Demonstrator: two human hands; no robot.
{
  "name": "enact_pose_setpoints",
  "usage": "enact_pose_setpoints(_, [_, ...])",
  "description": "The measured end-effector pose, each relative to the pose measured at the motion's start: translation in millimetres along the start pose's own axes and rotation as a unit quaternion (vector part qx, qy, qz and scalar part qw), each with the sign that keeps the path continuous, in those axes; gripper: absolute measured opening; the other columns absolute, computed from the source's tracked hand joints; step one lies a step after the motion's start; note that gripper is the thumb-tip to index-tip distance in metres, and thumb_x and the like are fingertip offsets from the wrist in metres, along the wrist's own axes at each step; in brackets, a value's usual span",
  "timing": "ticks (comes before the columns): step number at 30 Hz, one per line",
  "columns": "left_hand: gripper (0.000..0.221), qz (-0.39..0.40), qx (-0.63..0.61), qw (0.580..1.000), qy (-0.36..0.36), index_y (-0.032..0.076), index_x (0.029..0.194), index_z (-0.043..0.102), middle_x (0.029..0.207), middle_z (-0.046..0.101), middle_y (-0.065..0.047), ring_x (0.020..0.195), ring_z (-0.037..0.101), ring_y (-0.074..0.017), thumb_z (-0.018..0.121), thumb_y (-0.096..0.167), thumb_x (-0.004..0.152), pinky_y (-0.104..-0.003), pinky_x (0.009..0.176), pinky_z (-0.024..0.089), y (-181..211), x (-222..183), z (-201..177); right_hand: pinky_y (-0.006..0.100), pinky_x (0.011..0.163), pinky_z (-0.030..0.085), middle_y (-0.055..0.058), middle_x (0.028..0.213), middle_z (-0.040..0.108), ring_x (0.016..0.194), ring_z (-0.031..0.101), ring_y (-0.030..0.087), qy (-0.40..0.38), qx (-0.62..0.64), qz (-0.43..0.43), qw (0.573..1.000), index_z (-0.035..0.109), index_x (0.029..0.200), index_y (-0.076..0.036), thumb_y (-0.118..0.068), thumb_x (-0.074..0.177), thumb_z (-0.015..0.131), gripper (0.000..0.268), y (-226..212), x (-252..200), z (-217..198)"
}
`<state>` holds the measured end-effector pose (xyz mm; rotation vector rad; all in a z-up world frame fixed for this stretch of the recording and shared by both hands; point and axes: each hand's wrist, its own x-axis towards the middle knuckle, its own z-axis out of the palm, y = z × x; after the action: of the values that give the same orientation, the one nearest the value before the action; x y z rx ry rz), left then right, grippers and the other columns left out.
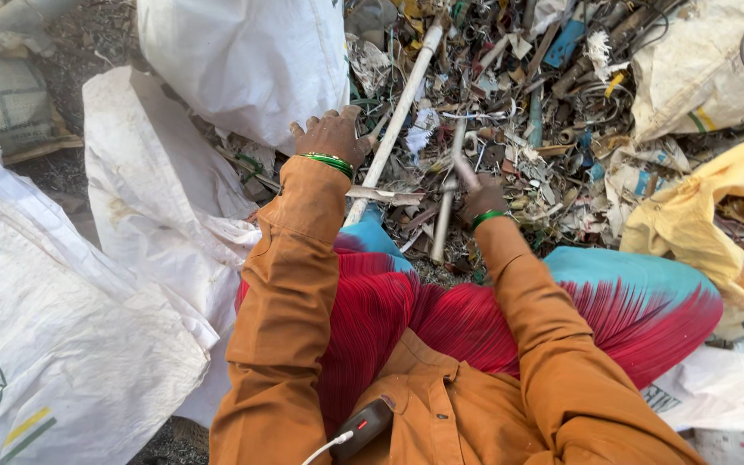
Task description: The person sits on the ground and sorts through a large pile of debris, picking out pieces of plastic piping, metal parts, and other recyclables to put into separate bags.
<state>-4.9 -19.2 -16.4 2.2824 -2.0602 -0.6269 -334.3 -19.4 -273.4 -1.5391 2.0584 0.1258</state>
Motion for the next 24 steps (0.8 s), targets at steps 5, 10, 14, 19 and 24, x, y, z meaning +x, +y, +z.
enact_pose_setpoints(5, [0.056, 0.005, -0.002, 1.0, -0.022, 0.021, 0.139, 0.054, 0.137, 0.062, -0.014, 0.134, 0.051, -0.0383, 0.066, 0.052, 0.093, -0.069, 0.115, 0.026, 5.9, -13.5, -6.4, 0.043, 0.069, 0.058, 0.015, 0.095, 0.071, 0.081, 0.072, 0.028, 0.209, 0.264, 0.073, 0.939, 0.06, 0.117, -0.007, -0.018, 0.087, 0.083, 0.04, 51.2, -13.4, -24.3])
enact_pose_setpoints(10, [0.054, 0.031, 0.011, 0.999, -0.017, 0.02, 0.135, 0.055, 0.135, 0.062, -0.015, 0.133, 0.051, -0.04, 0.068, 0.051, 0.093, -0.07, 0.113, 0.026, 20.2, -14.7, 1.9, 0.035, 0.065, 0.055, 0.007, 0.09, 0.074, 0.072, 0.063, 0.016, -0.002, 0.34, 0.123, 0.932, 0.074, 0.115, -0.01, -0.032, 0.099, 0.071, 0.028, 9.9, -75.3, 34.2])
enact_pose_setpoints(14, [0.058, 0.046, 0.046, 0.997, -0.047, 0.019, 0.134, 0.054, 0.134, 0.063, -0.014, 0.132, 0.054, -0.0384, 0.07, 0.053, 0.091, -0.068, 0.114, 0.029, 30.3, -15.7, 12.7, 0.038, 0.067, 0.061, 0.01, 0.1, 0.073, 0.077, 0.072, 0.023, -0.022, 0.281, -0.029, 0.959, 0.066, 0.13, -0.022, -0.023, 0.089, 0.072, 0.041, -42.7, -82.8, 89.8])
enact_pose_setpoints(19, [0.054, 0.071, 0.032, 0.996, -0.038, 0.021, 0.132, 0.057, 0.136, 0.063, -0.011, 0.131, 0.054, -0.0391, 0.07, 0.053, 0.09, -0.072, 0.111, 0.029, 25.8, -22.6, 18.8, 0.049, 0.086, 0.057, 0.019, 0.108, 0.075, 0.099, 0.071, 0.04, -0.017, 0.095, -0.223, 0.97, 0.069, 0.129, -0.019, -0.034, 0.092, 0.078, 0.04, -61.3, -47.1, 123.1])
enact_pose_setpoints(24, [0.056, 0.046, 0.049, 0.996, -0.06, 0.026, 0.134, 0.058, 0.136, 0.062, -0.012, 0.132, 0.054, -0.0372, 0.071, 0.055, 0.088, -0.07, 0.112, 0.03, 26.4, -21.1, 17.4, 0.05, 0.086, 0.056, 0.02, 0.109, 0.072, 0.098, 0.071, 0.041, 0.139, 0.215, -0.099, 0.962, 0.069, 0.118, -0.016, -0.03, 0.088, 0.076, 0.034, -25.1, -45.9, 111.4])
